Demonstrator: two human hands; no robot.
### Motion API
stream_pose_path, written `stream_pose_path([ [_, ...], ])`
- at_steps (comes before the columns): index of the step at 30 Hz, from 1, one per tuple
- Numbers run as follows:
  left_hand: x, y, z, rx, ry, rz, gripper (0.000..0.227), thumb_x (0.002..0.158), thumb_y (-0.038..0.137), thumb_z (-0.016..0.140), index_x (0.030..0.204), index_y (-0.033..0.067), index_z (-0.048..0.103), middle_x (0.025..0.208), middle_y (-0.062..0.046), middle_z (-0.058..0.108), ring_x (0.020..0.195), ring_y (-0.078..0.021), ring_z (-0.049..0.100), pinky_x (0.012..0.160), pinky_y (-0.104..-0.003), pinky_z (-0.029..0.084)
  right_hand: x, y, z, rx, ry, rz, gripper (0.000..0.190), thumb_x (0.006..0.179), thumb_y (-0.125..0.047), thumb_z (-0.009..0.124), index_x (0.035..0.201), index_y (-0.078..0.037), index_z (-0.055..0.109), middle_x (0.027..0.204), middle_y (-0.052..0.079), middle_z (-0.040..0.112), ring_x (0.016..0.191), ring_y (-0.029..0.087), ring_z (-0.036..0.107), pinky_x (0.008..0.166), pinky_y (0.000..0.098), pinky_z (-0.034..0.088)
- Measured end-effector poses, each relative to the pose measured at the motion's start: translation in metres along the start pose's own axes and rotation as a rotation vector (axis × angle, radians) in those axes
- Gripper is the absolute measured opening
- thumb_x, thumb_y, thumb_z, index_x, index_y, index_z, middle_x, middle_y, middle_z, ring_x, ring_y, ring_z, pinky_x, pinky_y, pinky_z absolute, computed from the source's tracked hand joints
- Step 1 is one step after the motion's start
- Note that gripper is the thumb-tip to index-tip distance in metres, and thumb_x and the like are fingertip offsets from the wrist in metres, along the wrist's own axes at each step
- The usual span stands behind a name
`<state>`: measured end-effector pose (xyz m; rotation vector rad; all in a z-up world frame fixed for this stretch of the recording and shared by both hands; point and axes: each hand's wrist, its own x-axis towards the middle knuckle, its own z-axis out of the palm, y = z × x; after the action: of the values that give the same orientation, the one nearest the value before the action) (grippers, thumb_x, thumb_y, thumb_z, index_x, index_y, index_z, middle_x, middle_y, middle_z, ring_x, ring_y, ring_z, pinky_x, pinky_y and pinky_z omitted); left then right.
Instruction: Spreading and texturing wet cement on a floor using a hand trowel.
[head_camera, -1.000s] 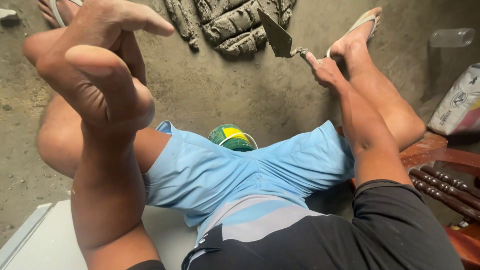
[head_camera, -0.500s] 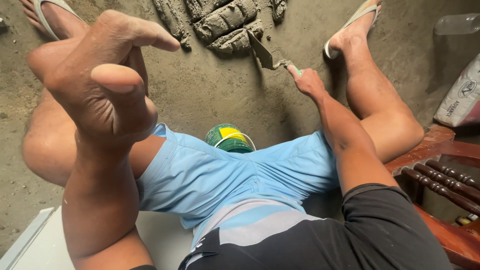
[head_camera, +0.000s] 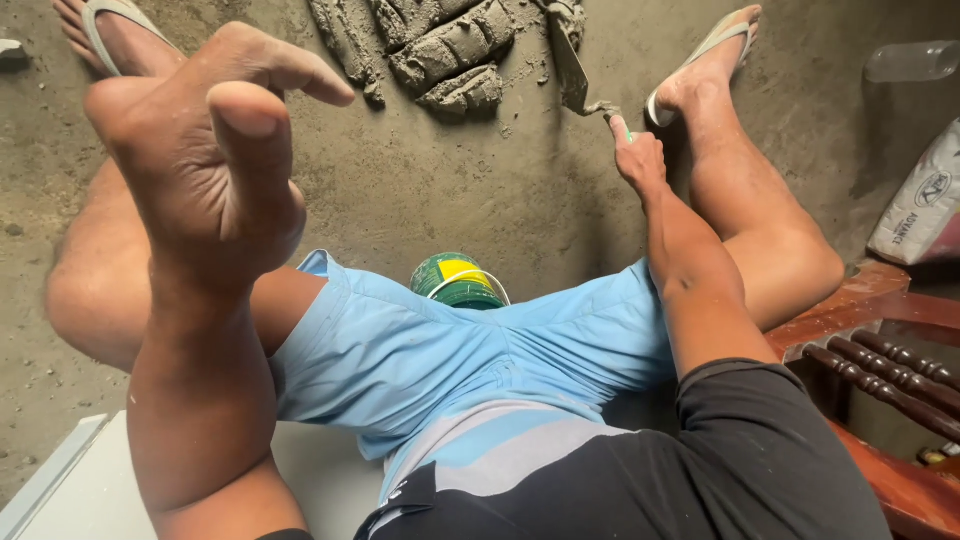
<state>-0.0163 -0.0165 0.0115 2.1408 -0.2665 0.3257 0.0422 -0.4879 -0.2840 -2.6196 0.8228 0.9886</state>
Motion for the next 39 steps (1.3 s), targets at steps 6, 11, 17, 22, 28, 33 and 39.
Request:
stream_pose_path([
  [6, -0.004, 0.001, -0.002, -0.022, 0.021, 0.01, 0.083, 0.121, 0.044, 0.015, 0.091, -0.0036, 0.075, 0.09, -0.014, 0.071, 0.067, -0.022, 0.04, 0.103, -0.046, 0.024, -0.031, -0.028, -0.014, 0.088, -0.032, -0.12, 0.062, 0.103, -0.068, 0.037, 0.069, -0.017, 0.027, 0.075, 0.002, 0.037, 0.069, 0.02, 0.032, 0.064, 0.0393, 0.029],
  [11, -0.011, -0.005, -0.001, 0.04, -0.041, -0.141, 0.083, 0.113, 0.059, 0.016, 0.095, 0.0114, 0.081, 0.076, 0.001, 0.061, 0.104, -0.0298, 0.048, 0.129, -0.047, 0.0, -0.001, -0.031, 0.003, 0.015, -0.063, -0.342, 0.064, 0.107, -0.068, 0.037, 0.066, -0.02, 0.022, 0.065, 0.0, 0.034, 0.06, 0.016, 0.028, 0.061, 0.0363, 0.024],
  [17, -0.003, 0.002, -0.003, -0.049, 0.009, -0.02, 0.084, 0.117, 0.047, 0.016, 0.09, -0.0057, 0.076, 0.071, -0.012, 0.057, 0.061, -0.0238, 0.041, 0.123, -0.044, 0.019, 0.001, -0.049, -0.001, -0.032, -0.095, -0.343, 0.068, 0.107, -0.069, 0.039, 0.066, -0.018, 0.023, 0.066, 0.002, 0.033, 0.063, 0.02, 0.031, 0.062, 0.0378, 0.025],
  [22, -0.002, 0.008, -0.004, -0.082, 0.021, -0.073, 0.086, 0.116, 0.049, 0.016, 0.089, -0.0102, 0.073, 0.071, -0.014, 0.053, 0.067, -0.0261, 0.045, 0.128, -0.048, 0.024, 0.005, -0.06, 0.006, -0.075, -0.105, -0.334, 0.066, 0.109, -0.068, 0.04, 0.066, -0.019, 0.025, 0.066, 0.002, 0.038, 0.06, 0.02, 0.033, 0.061, 0.0374, 0.028],
  [28, -0.005, -0.002, -0.001, -0.034, 0.058, -0.096, 0.086, 0.119, 0.047, 0.02, 0.093, -0.0143, 0.075, 0.076, -0.018, 0.059, 0.071, -0.0279, 0.054, 0.097, -0.041, 0.037, 0.012, -0.063, 0.029, -0.134, -0.06, -0.219, 0.074, 0.101, -0.078, 0.032, 0.07, -0.013, 0.049, 0.087, 0.016, 0.066, 0.081, 0.037, 0.06, 0.072, 0.0497, 0.044],
  [33, 0.004, -0.002, 0.002, -0.111, 0.103, -0.092, 0.083, 0.114, 0.048, 0.023, 0.087, -0.0143, 0.07, 0.065, -0.015, 0.044, 0.078, -0.0311, 0.041, 0.134, -0.047, 0.022, 0.025, -0.046, 0.023, -0.03, -0.03, -0.144, 0.072, 0.101, -0.076, 0.034, 0.07, -0.011, 0.047, 0.088, 0.016, 0.064, 0.084, 0.041, 0.056, 0.074, 0.0501, 0.043],
  [39, -0.006, -0.003, -0.003, -0.069, 0.085, -0.047, 0.084, 0.117, 0.047, 0.021, 0.093, -0.0141, 0.074, 0.067, -0.015, 0.047, 0.072, -0.0292, 0.045, 0.088, -0.039, 0.037, 0.012, -0.03, 0.002, 0.075, -0.016, -0.096, 0.069, 0.103, -0.073, 0.039, 0.065, -0.015, 0.035, 0.075, 0.006, 0.048, 0.069, 0.026, 0.042, 0.064, 0.0444, 0.033],
])
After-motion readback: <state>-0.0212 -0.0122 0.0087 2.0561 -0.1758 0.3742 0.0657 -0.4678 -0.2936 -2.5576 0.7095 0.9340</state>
